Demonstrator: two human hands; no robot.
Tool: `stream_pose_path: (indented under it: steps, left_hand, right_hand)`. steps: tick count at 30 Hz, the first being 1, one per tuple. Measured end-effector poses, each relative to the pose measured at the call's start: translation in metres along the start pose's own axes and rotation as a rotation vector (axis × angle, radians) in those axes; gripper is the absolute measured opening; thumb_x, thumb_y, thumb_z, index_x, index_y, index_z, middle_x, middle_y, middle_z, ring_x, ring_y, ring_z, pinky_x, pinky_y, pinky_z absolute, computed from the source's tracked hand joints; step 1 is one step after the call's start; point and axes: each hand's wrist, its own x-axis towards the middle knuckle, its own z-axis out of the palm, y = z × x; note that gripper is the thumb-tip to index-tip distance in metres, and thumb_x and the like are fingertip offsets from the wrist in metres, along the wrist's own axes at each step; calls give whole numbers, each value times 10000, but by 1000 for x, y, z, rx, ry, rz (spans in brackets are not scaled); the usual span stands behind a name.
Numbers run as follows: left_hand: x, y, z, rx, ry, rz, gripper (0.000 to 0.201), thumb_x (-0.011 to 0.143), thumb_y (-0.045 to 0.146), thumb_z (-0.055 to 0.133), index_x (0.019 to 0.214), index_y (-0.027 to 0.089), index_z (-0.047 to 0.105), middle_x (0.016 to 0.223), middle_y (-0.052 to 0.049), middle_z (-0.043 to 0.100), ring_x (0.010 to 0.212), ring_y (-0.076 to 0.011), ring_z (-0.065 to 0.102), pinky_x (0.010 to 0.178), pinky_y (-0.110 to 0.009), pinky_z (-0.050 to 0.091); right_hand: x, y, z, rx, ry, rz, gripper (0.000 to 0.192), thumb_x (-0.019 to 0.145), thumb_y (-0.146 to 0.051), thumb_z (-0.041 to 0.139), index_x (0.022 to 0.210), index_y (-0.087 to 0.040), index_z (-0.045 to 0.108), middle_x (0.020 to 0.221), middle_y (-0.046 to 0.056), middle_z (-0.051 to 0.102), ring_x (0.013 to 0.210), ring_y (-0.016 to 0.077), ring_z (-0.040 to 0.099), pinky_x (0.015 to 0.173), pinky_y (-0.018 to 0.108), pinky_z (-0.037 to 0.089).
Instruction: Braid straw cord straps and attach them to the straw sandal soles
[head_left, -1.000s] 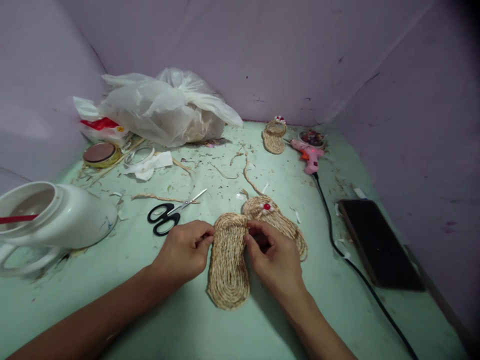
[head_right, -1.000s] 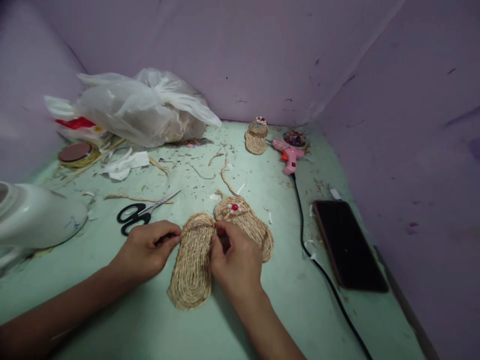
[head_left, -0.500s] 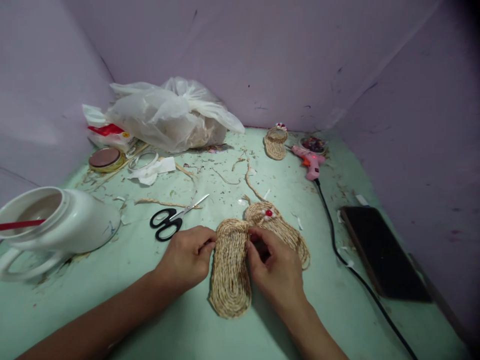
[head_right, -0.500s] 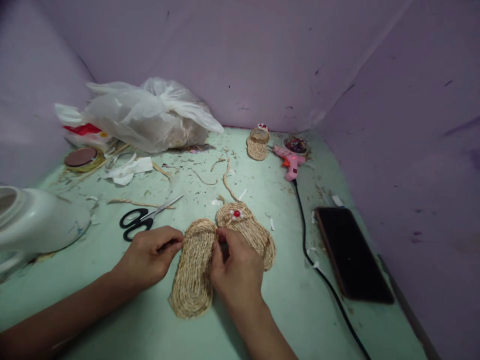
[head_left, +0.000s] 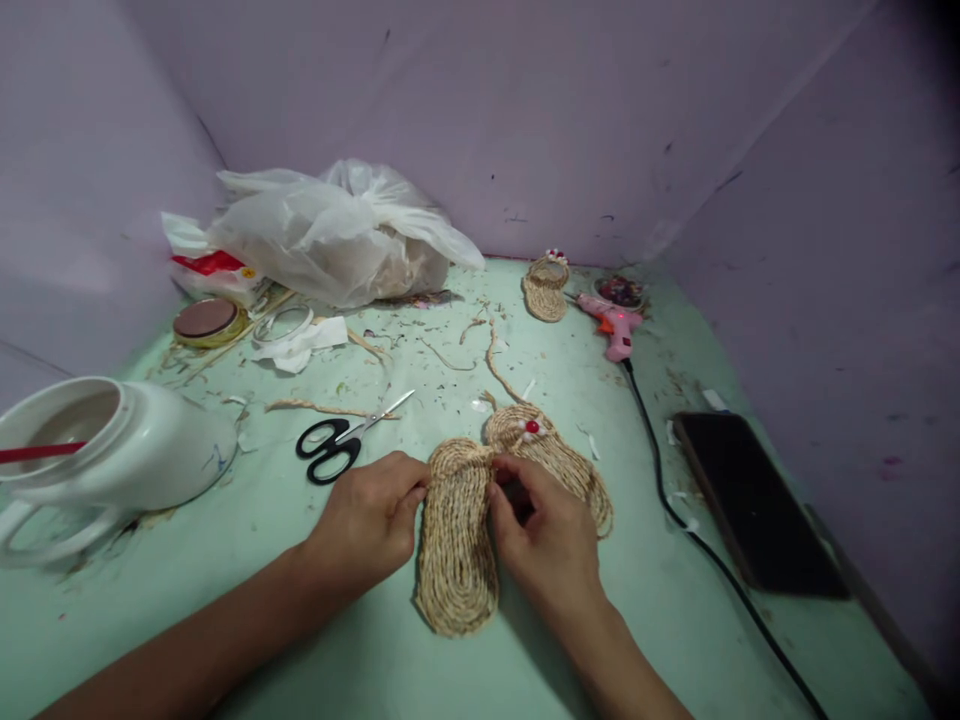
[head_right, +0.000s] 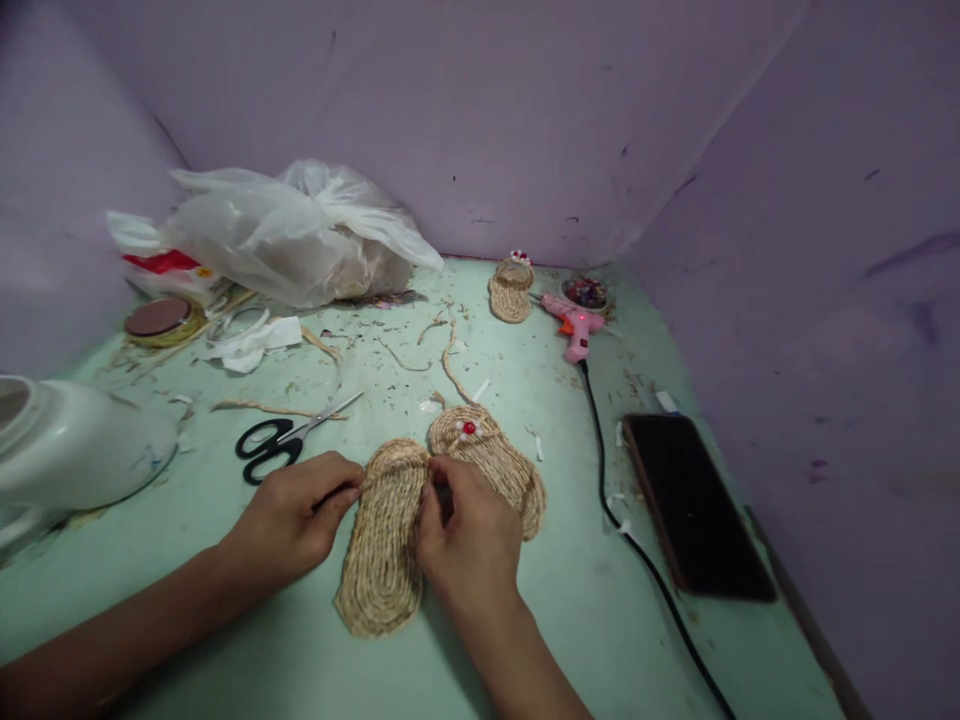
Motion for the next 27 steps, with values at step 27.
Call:
stream_pose_path:
  steps: [27]
  left_hand:
    - [-4, -1, 1, 69, -35, -31, 166, 773, 128, 396, 758, 161, 558, 693, -28, 589, 641, -158, 552, 587, -275, 416]
  right_hand:
    - [-1, 0, 1, -13, 11, -6, 239, 756, -232, 497, 953, -183, 622, 829, 56, 686, 735, 201, 642, 642, 318, 497]
